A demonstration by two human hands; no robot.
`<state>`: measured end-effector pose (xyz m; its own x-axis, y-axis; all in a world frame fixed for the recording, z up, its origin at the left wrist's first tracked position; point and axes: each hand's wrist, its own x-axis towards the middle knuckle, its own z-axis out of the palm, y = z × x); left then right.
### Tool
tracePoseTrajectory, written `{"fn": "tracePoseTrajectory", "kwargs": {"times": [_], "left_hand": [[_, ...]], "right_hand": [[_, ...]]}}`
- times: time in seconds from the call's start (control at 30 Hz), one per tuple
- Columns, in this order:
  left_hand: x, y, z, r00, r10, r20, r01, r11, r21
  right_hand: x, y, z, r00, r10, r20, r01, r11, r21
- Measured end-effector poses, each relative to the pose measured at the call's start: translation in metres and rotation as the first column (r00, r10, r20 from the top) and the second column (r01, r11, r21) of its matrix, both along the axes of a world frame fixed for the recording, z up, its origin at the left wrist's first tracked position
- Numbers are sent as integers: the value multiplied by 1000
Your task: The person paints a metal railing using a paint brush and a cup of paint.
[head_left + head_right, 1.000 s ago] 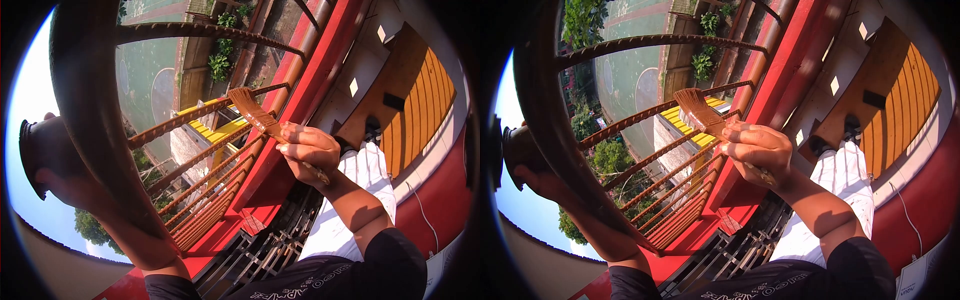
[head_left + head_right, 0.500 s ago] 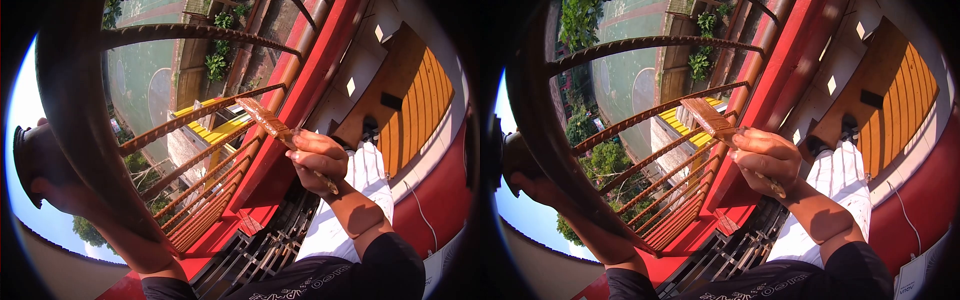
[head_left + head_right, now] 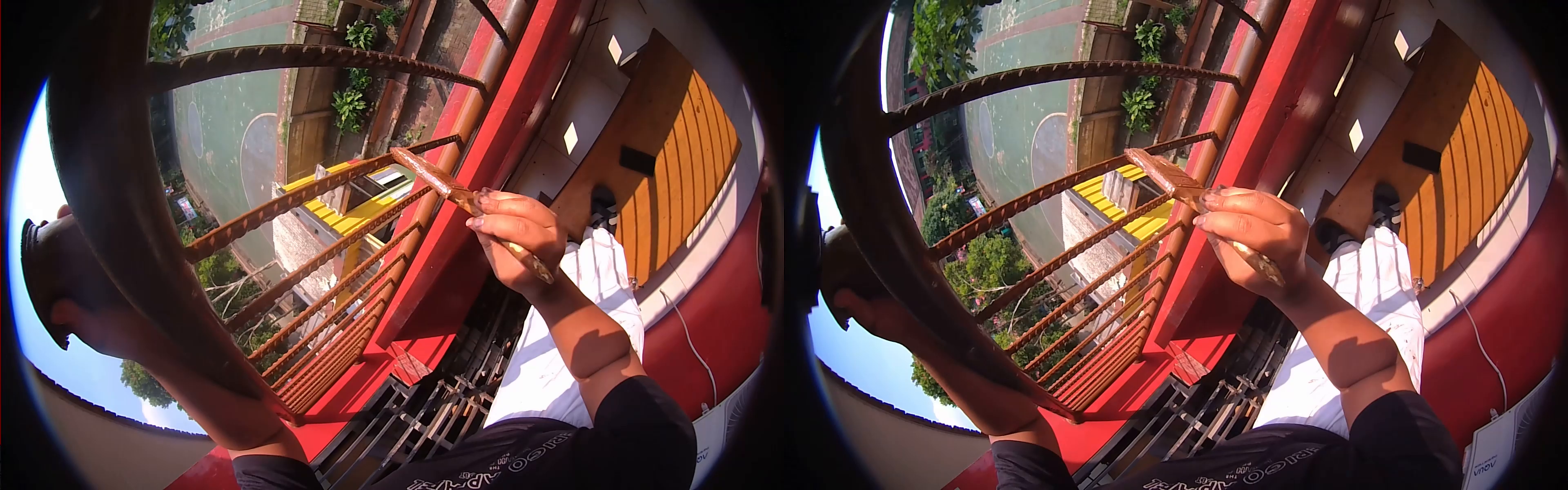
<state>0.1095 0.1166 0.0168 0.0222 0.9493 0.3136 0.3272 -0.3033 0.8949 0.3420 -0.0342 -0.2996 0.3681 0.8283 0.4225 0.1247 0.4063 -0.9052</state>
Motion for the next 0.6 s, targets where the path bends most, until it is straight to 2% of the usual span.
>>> {"fn": "tracePoseTrajectory", "kwargs": {"times": [0.03, 0.1, 0.17, 0.2, 0.27, 0.33, 0.37, 0.43, 0.47, 0.5, 0.57, 0.6], "left_hand": [[-2, 1, 2, 1000, -17, 17, 18, 1000, -11], [-4, 0, 5, 999, -28, 28, 29, 999, -30], [-10, 0, 9, 999, -19, 48, 21, 999, -41], [-12, 0, 10, 999, -22, 43, 24, 999, -45], [-14, 0, 13, 999, -39, 19, 40, 998, -58], [-2, -1, 7, 972, -229, 46, 233, 965, -120], [10, -7, 1, 913, -395, 100, 407, 898, -167], [14, -8, -4, 842, -512, 172, 539, 817, -205], [5, -5, 1, 861, -476, 181, 507, 835, -216], [-6, -2, 8, 879, -437, 189, 472, 851, -230], [-24, 4, 19, 911, -366, 192, 404, 886, -229], [-26, 4, 19, 918, -353, 182, 388, 895, -219]], "right_hand": [[5, -1, 3, 998, -62, 31, 62, 998, -22], [9, 1, 9, 996, -79, -44, 76, 994, -78], [4, 6, 15, 994, -21, -109, 24, 999, 23], [3, 7, 17, 993, 44, -108, -40, 998, 42], [3, 4, 5, 999, 39, -17, -39, 999, 4], [7, 0, -13, 998, 52, 24, -51, 997, -59], [8, -2, -14, 999, 24, 23, -22, 998, -66], [11, -4, -5, 999, -33, 15, 34, 996, -80], [11, -4, 5, 997, -33, -64, 28, 996, -79], [9, -1, 13, 998, -34, -45, 34, 999, -18], [8, 1, 19, 997, 72, 41, -72, 997, 14], [6, -3, 15, 995, 97, 21, -97, 995, 3]]}}
